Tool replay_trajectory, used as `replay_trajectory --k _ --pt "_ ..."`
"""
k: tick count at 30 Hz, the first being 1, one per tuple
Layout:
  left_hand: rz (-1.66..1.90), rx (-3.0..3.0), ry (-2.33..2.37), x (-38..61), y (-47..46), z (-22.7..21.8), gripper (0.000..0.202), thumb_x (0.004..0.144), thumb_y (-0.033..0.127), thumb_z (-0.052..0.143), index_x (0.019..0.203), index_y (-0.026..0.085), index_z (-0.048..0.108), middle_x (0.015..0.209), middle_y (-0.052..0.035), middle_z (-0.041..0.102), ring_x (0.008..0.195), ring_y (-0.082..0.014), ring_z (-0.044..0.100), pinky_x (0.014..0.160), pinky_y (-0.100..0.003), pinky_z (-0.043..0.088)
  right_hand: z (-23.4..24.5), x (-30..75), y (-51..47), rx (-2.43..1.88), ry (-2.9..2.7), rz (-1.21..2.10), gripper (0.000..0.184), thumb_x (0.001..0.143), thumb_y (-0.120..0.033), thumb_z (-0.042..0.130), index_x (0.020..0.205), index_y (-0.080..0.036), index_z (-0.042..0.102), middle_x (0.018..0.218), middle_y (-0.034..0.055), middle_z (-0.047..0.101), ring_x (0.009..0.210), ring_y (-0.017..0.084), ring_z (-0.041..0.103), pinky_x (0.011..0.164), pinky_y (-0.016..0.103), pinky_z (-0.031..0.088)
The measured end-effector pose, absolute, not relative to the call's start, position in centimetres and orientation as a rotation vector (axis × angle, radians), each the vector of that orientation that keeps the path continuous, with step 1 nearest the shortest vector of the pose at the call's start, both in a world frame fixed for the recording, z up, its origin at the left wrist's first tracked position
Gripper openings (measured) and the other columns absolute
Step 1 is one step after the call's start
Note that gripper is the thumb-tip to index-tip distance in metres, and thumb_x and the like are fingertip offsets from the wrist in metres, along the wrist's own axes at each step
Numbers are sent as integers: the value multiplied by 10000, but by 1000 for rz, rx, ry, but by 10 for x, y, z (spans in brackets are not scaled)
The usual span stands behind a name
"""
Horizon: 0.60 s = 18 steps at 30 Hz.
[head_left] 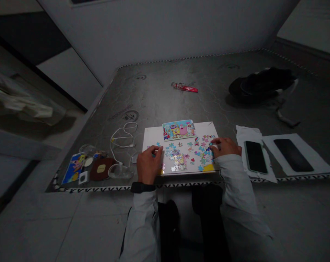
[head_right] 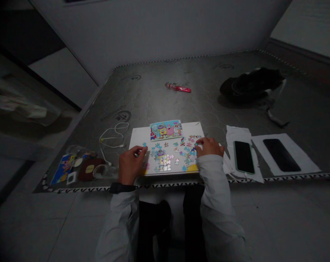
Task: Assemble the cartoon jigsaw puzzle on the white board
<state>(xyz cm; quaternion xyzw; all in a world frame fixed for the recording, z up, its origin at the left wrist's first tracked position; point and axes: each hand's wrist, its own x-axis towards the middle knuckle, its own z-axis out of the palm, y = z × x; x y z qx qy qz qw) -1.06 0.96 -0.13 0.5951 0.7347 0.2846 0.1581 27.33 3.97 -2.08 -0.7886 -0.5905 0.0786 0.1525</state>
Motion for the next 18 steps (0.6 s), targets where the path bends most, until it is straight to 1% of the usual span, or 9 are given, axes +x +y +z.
replay_trajectory --k 3,6,9,12,16,18 --pt "813 1698 2105 -11 10 -2 306 908 464 567 861 227 754 717 -8 710 661 -162 631 635 -260 370 -22 273 42 -2232 -1708 274 112 788 -283 632 866 -239 700 972 54 715 968 266 621 876 432 387" --pt "809 1680 2107 -10 10 -2 311 907 473 568 860 227 752 725 -10 717 648 -159 626 626 -255 369 -25 275 42 -2189 -1681 313 173 776 -286 634 935 -247 690 895 24 724 872 235 635 854 420 397" --pt "806 1683 2108 -10 9 -1 305 910 465 570 866 226 755 729 -9 719 642 -155 621 622 -253 364 -27 277 41 -2211 -1676 222 258 780 -345 638 1008 -243 704 974 61 713 939 263 626 851 443 399" --pt "809 1681 2105 -9 9 -1 302 911 461 569 876 229 758 734 -5 720 637 -152 621 616 -254 361 -26 278 38 -2275 -1701 162 281 800 -420 624 999 -250 725 1014 87 690 955 281 610 856 473 398" --pt "828 1691 2090 -9 9 -2 305 916 461 566 878 226 755 719 0 710 623 -146 618 619 -258 359 -28 280 40 -2283 -1707 186 259 800 -418 618 962 -242 717 1020 81 693 960 282 615 871 482 400" --pt "831 1698 2094 -9 9 -2 304 917 458 565 874 224 754 715 -1 708 625 -147 616 622 -259 357 -29 281 43 -2246 -1710 231 248 785 -403 627 948 -231 702 986 75 711 938 284 632 861 484 408"
